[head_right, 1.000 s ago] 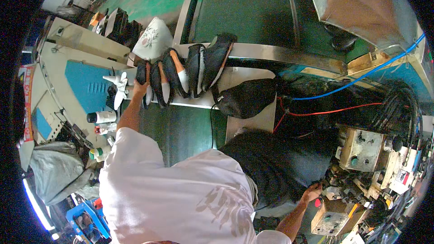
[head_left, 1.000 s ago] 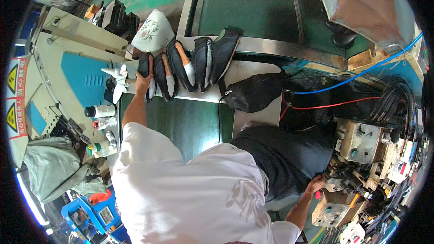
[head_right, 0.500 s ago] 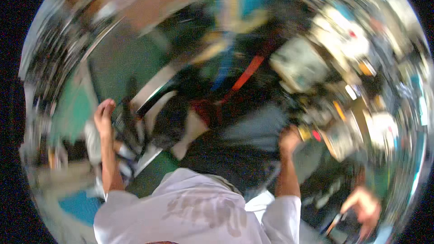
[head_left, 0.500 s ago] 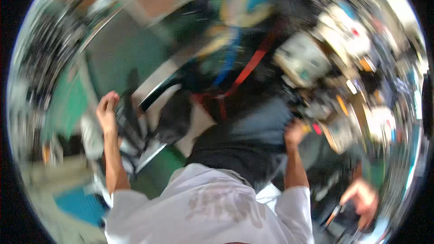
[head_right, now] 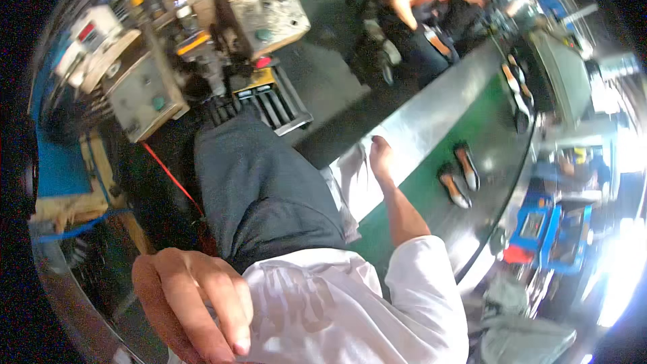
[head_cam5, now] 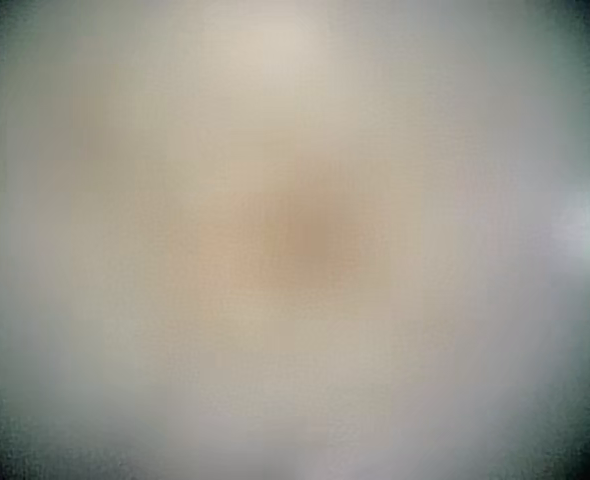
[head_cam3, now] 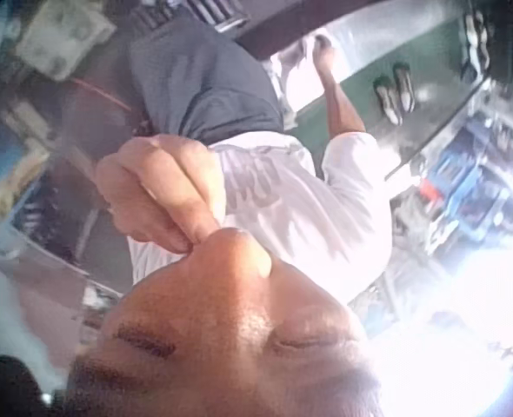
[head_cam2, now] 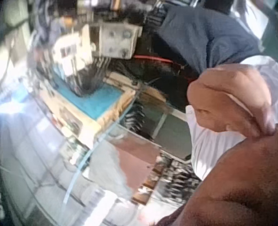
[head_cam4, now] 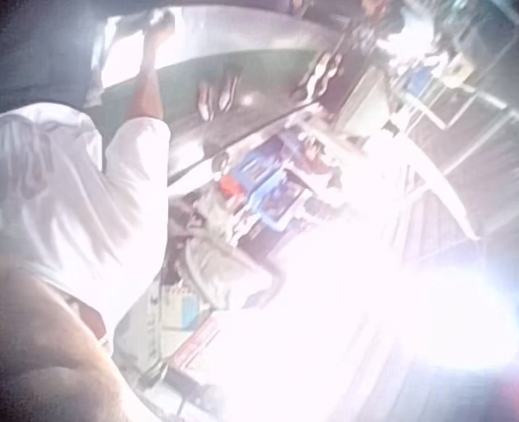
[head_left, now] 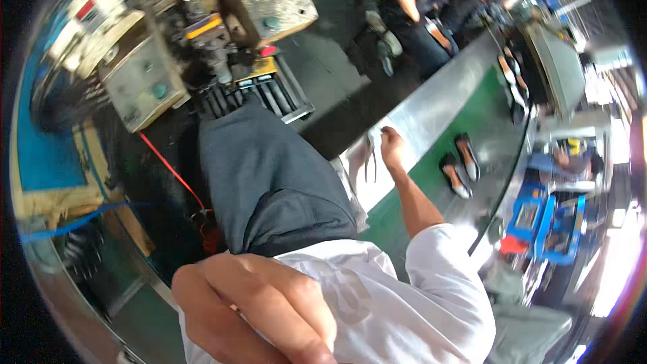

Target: The recorder is operating an industrial machine to attach soles to shoe uppers, removing finished shoes from the machine and placing them on a conveyor belt while loading new components.

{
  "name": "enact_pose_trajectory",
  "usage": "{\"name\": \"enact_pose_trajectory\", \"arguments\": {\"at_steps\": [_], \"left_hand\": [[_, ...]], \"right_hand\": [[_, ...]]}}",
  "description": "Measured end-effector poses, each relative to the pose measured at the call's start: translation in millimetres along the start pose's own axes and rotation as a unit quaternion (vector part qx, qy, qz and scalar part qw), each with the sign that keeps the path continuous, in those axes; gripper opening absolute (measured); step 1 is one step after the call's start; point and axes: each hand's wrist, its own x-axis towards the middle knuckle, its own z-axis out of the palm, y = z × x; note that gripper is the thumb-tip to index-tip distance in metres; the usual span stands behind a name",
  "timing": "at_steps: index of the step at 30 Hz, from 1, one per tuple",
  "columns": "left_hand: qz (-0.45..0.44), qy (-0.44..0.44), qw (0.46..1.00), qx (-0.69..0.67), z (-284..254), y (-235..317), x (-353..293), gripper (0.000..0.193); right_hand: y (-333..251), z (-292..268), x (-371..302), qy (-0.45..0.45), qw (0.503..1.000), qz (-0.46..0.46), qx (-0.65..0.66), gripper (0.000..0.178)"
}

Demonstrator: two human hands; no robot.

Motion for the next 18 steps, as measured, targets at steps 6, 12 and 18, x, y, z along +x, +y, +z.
{"name": "enact_pose_trajectory", "arguments": {"at_steps": [6, 12, 18], "left_hand": [[-0.024, -0.006, 0.992, -0.122, -1.8, -39.0, 10.6, 0.017], [-0.059, -0.016, 0.991, -0.123, -17.1, -70.4, 14.0, 0.013], [-0.205, 0.015, 0.954, 0.216, -57.9, -138.2, -0.8, 0.024]], "right_hand": [[237.3, -188.6, -259.5, -0.163, 0.873, 0.339, -0.310, 0.026], [296.8, -176.9, -520.8, -0.387, 0.776, 0.149, -0.476, 0.021], [331.1, -169.0, -396.7, 0.007, 0.844, 0.461, -0.275, 0.070]]}}
